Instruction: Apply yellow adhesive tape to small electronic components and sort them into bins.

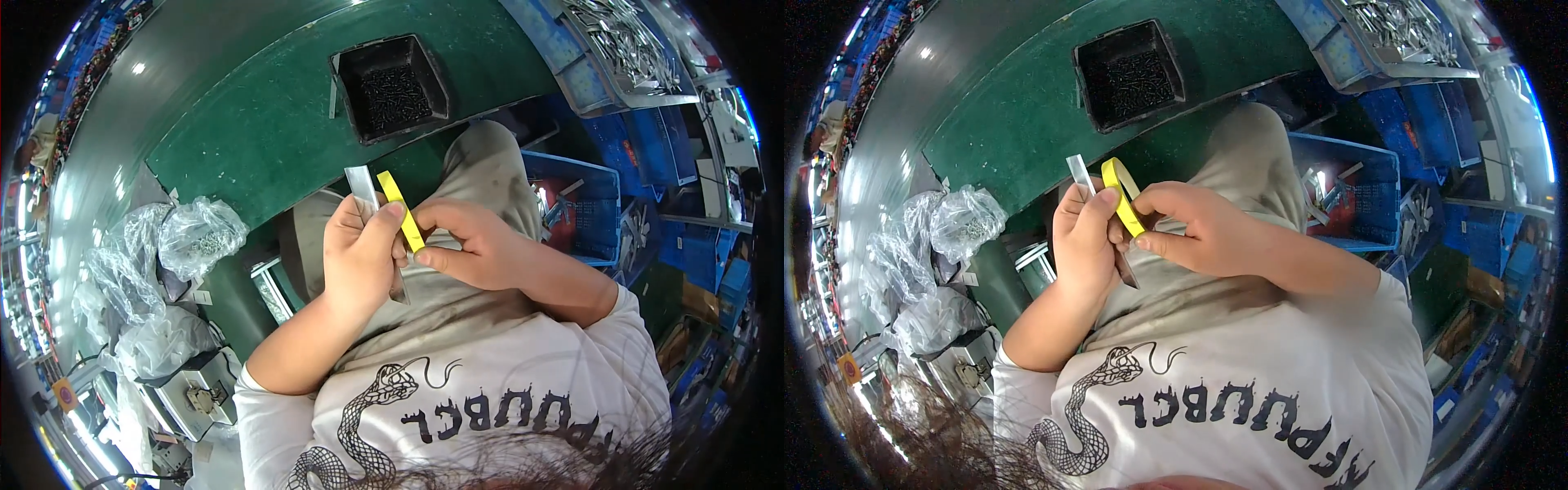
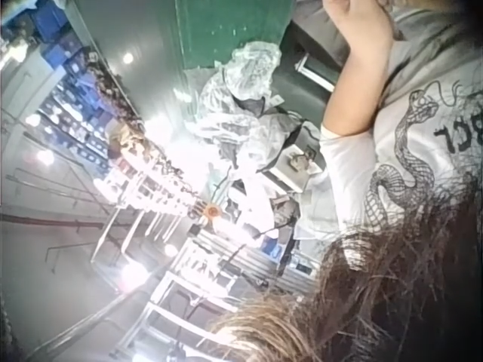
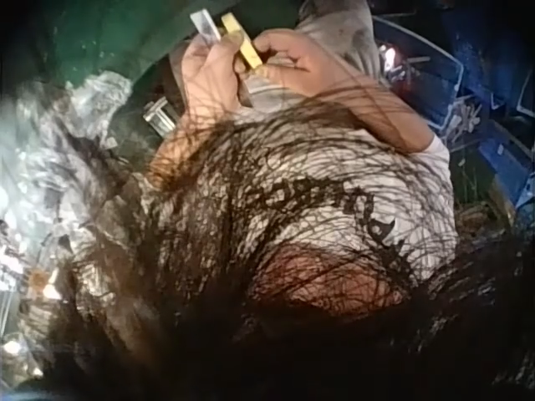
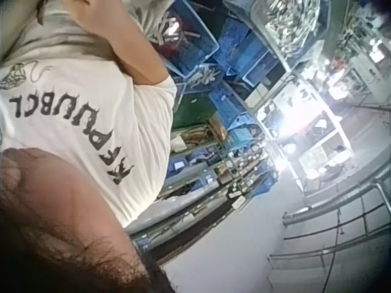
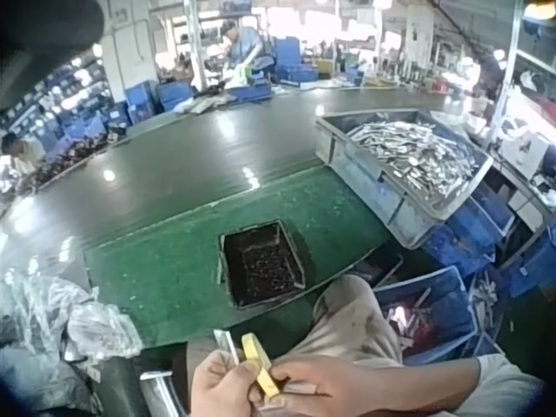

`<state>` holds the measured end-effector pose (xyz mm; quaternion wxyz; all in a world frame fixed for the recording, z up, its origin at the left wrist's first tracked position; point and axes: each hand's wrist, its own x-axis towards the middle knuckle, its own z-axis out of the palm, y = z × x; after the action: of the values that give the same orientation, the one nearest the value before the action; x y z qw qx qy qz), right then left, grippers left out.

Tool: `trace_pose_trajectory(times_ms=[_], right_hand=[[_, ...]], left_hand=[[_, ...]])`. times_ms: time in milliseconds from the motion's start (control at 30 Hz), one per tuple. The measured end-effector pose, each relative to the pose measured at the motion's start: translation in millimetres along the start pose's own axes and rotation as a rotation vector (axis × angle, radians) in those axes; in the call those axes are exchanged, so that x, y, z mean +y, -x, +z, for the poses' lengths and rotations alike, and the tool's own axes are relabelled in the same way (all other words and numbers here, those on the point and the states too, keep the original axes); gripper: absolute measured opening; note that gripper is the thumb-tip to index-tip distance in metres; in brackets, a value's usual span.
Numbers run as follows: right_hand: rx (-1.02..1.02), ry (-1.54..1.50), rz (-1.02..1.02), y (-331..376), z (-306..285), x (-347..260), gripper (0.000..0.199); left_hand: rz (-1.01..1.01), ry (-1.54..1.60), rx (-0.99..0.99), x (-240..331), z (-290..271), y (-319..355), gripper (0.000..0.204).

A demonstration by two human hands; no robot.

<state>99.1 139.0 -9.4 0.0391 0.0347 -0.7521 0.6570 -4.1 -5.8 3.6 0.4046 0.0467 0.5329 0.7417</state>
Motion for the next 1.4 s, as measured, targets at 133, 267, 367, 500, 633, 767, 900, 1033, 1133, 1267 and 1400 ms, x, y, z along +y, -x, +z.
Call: trace_pose_trajectory(times_ms=[133,267,367,500,633,767,900,1033,1133,1267,1400], right_hand=[[0.1,0.014,-0.001,2,2,-2,0.02],[0.323,0.533,-0.316,2,-1,-7,0.024],[0.307,0.852,-0.492,2,0,-9,0.024],[0.314,0.961,-0.504,1,4,-13,0.023],[0.286,1.042,-0.507,-1,5,-12,0.026],[0.258,1.119,-0.51,0,6,-12,0.026],[0.208,1.182,-0.553,-1,4,-7,0.023],[0.112,1.225,-0.559,-4,-1,-5,0.023],[0.093,1.248,-0.574,-9,-4,-3,0.022],[0.094,1.239,-0.595,-16,-8,3,0.025],[0.069,1.252,-0.598,-19,-10,4,0.026]], left_hand=[[0.036,-0.037,0.019,-1,-1,1,0.012],[0.073,-0.031,0.048,0,1,1,0.013],[0.082,-0.016,0.043,1,2,1,0.01],[0.037,-0.008,0.047,5,5,3,0.006],[0.061,-0.021,0.064,3,5,1,0.006],[0.116,-0.033,0.053,-4,1,-3,0.007],[0.145,-0.015,0.045,-7,-1,-4,0.006],[0.129,-0.03,0.047,-8,-2,-5,0.005],[0.124,-0.01,0.045,-10,-2,-8,0.006],[0.108,-0.047,0.064,-13,-4,-10,0.007],[0.121,-0.026,0.064,-16,-2,-12,0.007]])
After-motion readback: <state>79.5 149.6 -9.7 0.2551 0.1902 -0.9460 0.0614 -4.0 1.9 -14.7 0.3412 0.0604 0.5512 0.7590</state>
